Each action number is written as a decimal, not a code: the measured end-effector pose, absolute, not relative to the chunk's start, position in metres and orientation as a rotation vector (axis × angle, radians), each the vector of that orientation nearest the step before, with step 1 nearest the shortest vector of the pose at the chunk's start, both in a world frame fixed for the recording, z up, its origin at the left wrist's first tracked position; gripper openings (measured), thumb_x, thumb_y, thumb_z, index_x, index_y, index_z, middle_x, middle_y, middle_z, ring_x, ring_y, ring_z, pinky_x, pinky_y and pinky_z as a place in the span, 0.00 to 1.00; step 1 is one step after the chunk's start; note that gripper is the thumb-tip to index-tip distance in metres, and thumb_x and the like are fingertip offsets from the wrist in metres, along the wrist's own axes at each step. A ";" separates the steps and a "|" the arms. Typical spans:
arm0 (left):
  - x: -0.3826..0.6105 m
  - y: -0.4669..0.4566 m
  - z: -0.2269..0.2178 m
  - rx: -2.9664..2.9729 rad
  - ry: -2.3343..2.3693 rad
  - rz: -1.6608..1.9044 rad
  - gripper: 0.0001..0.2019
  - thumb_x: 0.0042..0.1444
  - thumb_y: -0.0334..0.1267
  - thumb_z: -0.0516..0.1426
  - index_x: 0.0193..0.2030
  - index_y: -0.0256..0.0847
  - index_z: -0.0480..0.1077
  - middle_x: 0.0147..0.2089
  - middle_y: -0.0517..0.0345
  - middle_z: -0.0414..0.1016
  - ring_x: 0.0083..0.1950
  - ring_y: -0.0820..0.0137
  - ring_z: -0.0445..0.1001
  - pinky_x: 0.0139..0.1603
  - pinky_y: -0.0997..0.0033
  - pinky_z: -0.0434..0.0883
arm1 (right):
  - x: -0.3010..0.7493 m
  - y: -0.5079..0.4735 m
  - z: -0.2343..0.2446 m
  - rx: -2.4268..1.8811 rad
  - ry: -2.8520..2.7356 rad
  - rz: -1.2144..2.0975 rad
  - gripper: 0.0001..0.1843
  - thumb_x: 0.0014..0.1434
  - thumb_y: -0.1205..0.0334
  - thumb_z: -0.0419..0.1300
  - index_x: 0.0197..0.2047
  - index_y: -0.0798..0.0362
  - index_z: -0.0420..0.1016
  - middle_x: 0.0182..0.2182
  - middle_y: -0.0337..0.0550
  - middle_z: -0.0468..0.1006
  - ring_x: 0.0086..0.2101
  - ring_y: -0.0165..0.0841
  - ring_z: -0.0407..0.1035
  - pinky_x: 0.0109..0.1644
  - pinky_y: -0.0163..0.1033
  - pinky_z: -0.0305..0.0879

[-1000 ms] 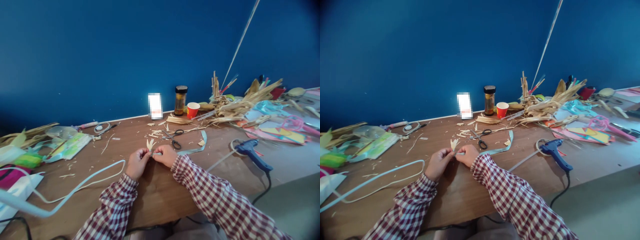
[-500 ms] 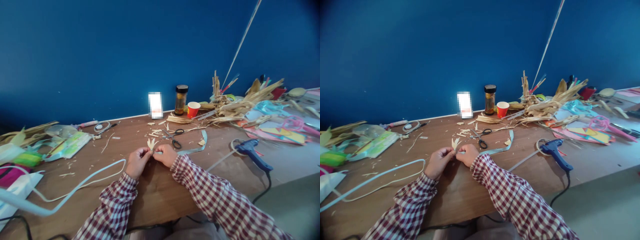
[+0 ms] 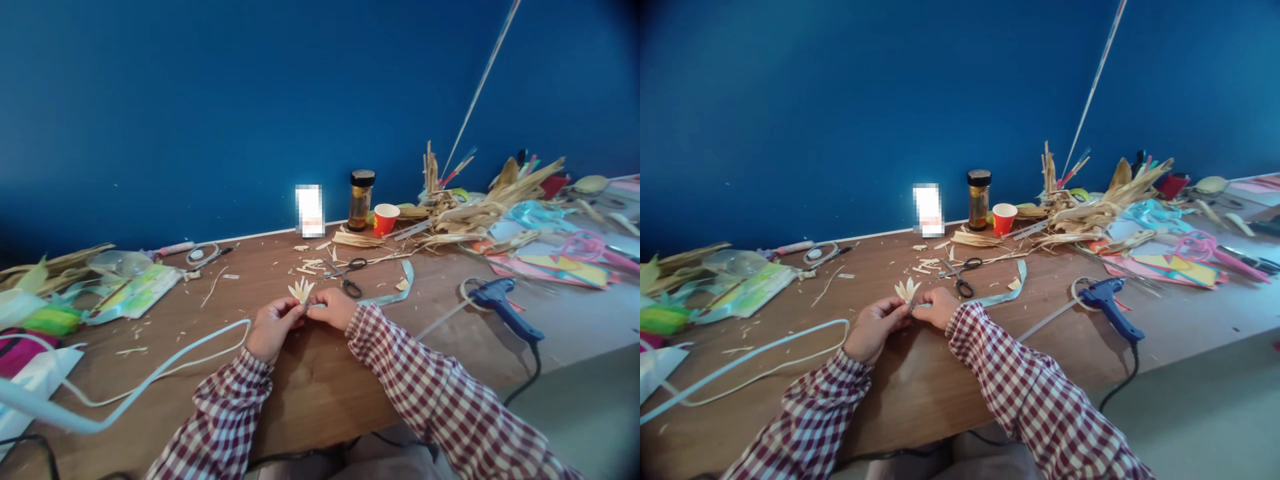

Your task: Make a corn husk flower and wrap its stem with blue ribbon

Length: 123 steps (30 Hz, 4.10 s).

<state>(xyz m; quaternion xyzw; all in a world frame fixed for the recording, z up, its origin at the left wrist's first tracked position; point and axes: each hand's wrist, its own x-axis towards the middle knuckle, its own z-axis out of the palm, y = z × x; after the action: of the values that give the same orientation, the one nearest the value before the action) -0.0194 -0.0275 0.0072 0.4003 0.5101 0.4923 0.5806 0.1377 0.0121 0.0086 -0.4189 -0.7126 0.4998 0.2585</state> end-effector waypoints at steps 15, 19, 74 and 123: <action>-0.022 -0.029 0.006 0.922 1.208 1.139 0.16 0.38 0.38 0.65 0.37 0.38 0.75 0.34 0.58 0.79 0.33 0.72 0.75 0.41 0.71 0.71 | 0.137 0.013 0.010 -1.252 -1.936 1.292 0.12 0.47 0.55 0.56 0.23 0.57 0.68 0.16 0.32 0.61 0.21 0.23 0.54 0.23 0.29 0.48; -0.022 -0.028 0.010 0.945 1.239 1.114 0.16 0.38 0.38 0.65 0.36 0.37 0.75 0.33 0.58 0.79 0.31 0.74 0.75 0.38 0.74 0.71 | 0.138 0.013 0.011 -1.218 -1.958 1.317 0.13 0.48 0.55 0.56 0.23 0.58 0.69 0.17 0.33 0.62 0.22 0.24 0.55 0.26 0.29 0.51; -0.018 -0.025 -0.005 0.952 1.426 1.297 0.15 0.37 0.36 0.64 0.34 0.33 0.73 0.25 0.55 0.77 0.27 0.71 0.75 0.32 0.73 0.72 | 0.111 -0.011 0.001 -1.381 -1.828 0.743 0.06 0.49 0.62 0.57 0.27 0.53 0.75 0.25 0.41 0.76 0.26 0.29 0.67 0.29 0.32 0.58; -0.019 -0.025 0.023 0.681 1.294 1.164 0.13 0.29 0.35 0.67 0.23 0.35 0.70 0.20 0.65 0.70 0.22 0.80 0.68 0.26 0.81 0.68 | 0.122 0.000 0.010 -1.246 -1.873 1.056 0.08 0.47 0.60 0.56 0.25 0.57 0.72 0.15 0.32 0.60 0.18 0.22 0.52 0.21 0.28 0.48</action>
<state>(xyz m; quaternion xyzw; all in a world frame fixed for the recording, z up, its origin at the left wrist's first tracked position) -0.0189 -0.0253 0.0228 0.2932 0.5567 0.5009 0.5943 0.1224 0.0001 0.0096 -0.4745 -0.7134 0.4023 0.3225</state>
